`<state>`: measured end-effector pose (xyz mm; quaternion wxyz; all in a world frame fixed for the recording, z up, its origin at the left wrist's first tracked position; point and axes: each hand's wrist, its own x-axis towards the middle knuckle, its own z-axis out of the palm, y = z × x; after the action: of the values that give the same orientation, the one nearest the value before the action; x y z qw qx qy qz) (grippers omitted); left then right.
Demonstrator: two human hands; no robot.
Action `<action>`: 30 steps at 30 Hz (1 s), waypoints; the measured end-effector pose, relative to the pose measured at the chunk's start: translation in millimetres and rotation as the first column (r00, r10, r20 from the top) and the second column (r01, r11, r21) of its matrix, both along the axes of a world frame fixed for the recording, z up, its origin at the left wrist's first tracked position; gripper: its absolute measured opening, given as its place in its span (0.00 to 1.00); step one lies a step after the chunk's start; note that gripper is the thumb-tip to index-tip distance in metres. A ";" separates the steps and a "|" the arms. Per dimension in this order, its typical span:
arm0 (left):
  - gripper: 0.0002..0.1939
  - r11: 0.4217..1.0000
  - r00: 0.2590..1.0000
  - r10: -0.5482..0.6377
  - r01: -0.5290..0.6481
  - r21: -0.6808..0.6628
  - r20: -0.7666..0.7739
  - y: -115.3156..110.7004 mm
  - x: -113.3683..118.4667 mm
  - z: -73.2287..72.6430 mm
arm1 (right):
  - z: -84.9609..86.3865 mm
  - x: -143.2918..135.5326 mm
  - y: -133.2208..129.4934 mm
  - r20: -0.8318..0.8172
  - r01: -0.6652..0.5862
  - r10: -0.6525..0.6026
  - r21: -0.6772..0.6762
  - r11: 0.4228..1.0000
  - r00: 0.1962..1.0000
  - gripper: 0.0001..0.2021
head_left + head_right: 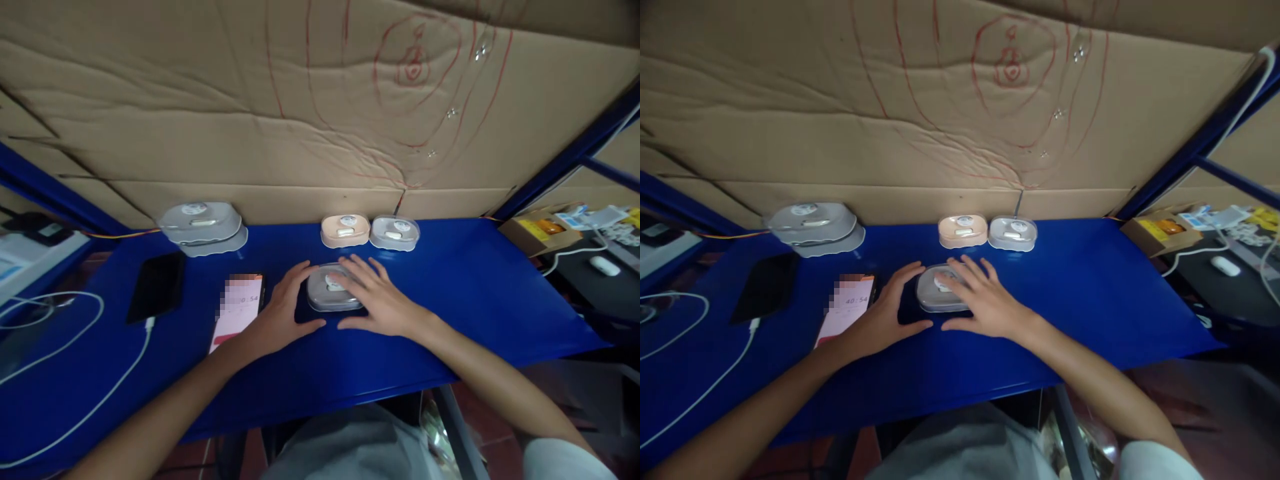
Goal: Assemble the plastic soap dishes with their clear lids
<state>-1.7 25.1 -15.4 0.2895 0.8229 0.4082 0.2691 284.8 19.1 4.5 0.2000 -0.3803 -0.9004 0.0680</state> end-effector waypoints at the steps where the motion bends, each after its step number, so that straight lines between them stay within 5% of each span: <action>1: 0.49 0.999 1.000 0.004 -0.004 -0.048 0.006 -0.5 -1.0 -2.4 | -1.5 -10.6 -5.7 -0.010 -0.029 0.028 -0.019 0.999 1.000 0.38; 10: 0.53 0.988 1.000 -0.014 0.016 -0.151 0.009 -0.3 -2.9 -5.2 | -16.5 -2.9 2.6 -0.408 -0.016 -0.048 -0.151 0.988 0.912 0.25; 13: 0.56 0.985 1.000 -0.017 0.015 -0.171 -0.009 0.1 -3.7 3.0 | -18.6 3.2 9.3 -0.384 0.106 -0.143 -0.117 0.988 0.912 0.24; 17: 0.45 0.986 0.999 -0.025 0.032 -0.163 0.047 -0.4 -5.5 12.8 | -29.9 16.4 23.8 -0.312 0.251 -0.285 -0.144 0.957 0.906 0.24; 23: 0.42 0.948 0.966 0.032 0.052 -0.313 0.255 -1.4 -5.4 8.9 | -35.5 20.8 28.5 -0.232 0.373 -0.417 -0.212 0.903 0.879 0.20; 25: 0.41 0.940 0.956 0.040 0.063 -0.336 0.290 -1.6 -3.7 6.6 | -30.0 15.5 21.8 -0.257 0.326 -0.361 -0.169 0.930 0.896 0.21; 28: 0.42 0.940 0.932 0.077 0.050 -0.336 0.353 -1.0 -1.0 4.6 | -20.4 3.3 7.9 -0.275 0.020 -0.054 -0.123 0.992 0.960 0.31; 30: 0.45 0.934 0.910 0.110 0.043 -0.355 0.399 0.1 -0.2 4.0 | -16.6 -6.4 -1.6 -0.265 -0.150 0.110 -0.135 0.979 0.958 0.37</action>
<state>-1.9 25.2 -11.4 0.5085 0.6739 0.3939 0.3635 278.5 17.5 -12.1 0.2797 -0.3225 -0.8822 0.1986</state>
